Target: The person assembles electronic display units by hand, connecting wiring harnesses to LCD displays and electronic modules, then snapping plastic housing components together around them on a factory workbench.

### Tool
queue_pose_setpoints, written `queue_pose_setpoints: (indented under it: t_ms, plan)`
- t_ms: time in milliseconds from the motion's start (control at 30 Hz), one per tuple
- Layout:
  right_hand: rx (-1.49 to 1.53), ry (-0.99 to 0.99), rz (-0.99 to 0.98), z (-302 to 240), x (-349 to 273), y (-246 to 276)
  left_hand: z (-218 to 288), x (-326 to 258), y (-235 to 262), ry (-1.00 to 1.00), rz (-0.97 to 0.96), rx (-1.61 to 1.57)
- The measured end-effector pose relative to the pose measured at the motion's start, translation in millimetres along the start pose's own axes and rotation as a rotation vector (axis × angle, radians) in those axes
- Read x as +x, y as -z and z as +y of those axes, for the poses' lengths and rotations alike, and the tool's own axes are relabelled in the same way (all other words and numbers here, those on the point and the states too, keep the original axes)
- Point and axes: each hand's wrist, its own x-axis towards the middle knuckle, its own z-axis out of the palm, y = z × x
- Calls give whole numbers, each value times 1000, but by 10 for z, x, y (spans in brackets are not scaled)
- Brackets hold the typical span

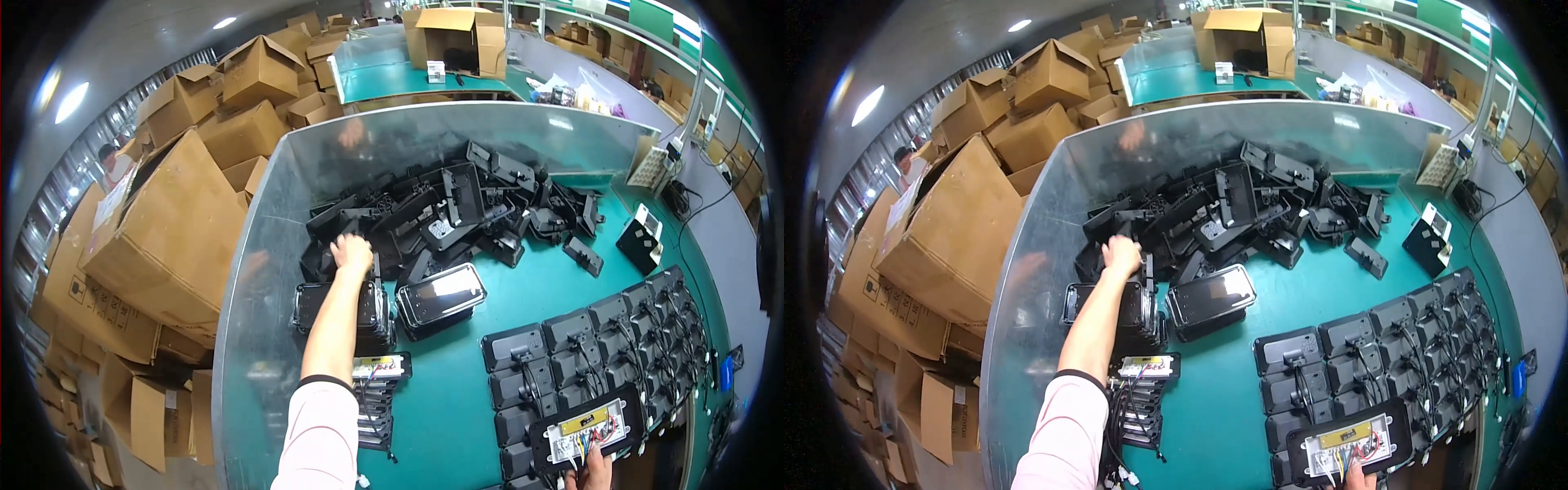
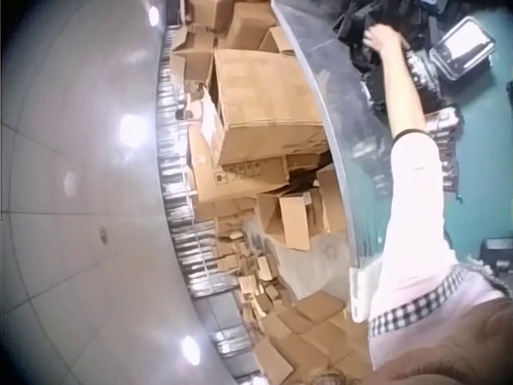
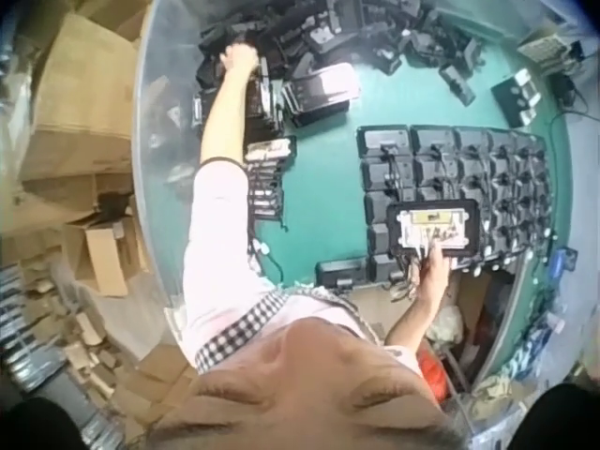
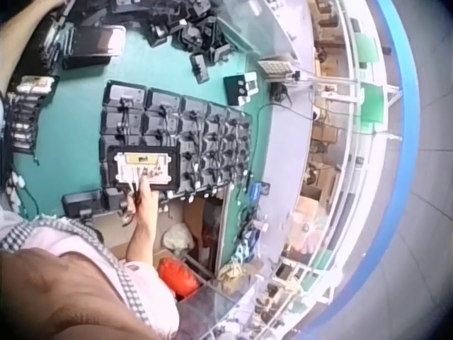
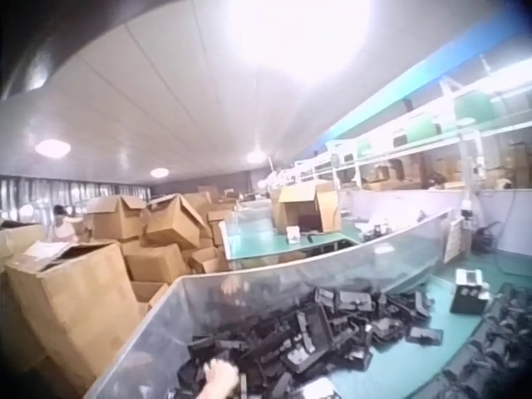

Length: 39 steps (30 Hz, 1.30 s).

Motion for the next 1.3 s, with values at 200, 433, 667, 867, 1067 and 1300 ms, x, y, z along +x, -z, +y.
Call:
queue_pose_setpoints:
  t_ms: [200,433,667,867,1067,1300]
  plan:
    - [-67,47,-135,392,-2,260,100,-927,925,-305,406,-1133]
    - [112,-170,-587,723,-51,75,543,-2985,1067,-488,-1002,-1835]
    - [273,-161,-543,1029,-272,74,741,-3839,595,-280,-827,-1744]
    - [290,-169,-577,1179,-426,212,617,-4301,707,-612,-686,-1363]
    - [317,-102,-601,1216,-488,276,581,-4824,1011,-824,-420,-689]
    - [-91,109,-534,1242,-578,229,767,-5096,914,-642,-103,-601]
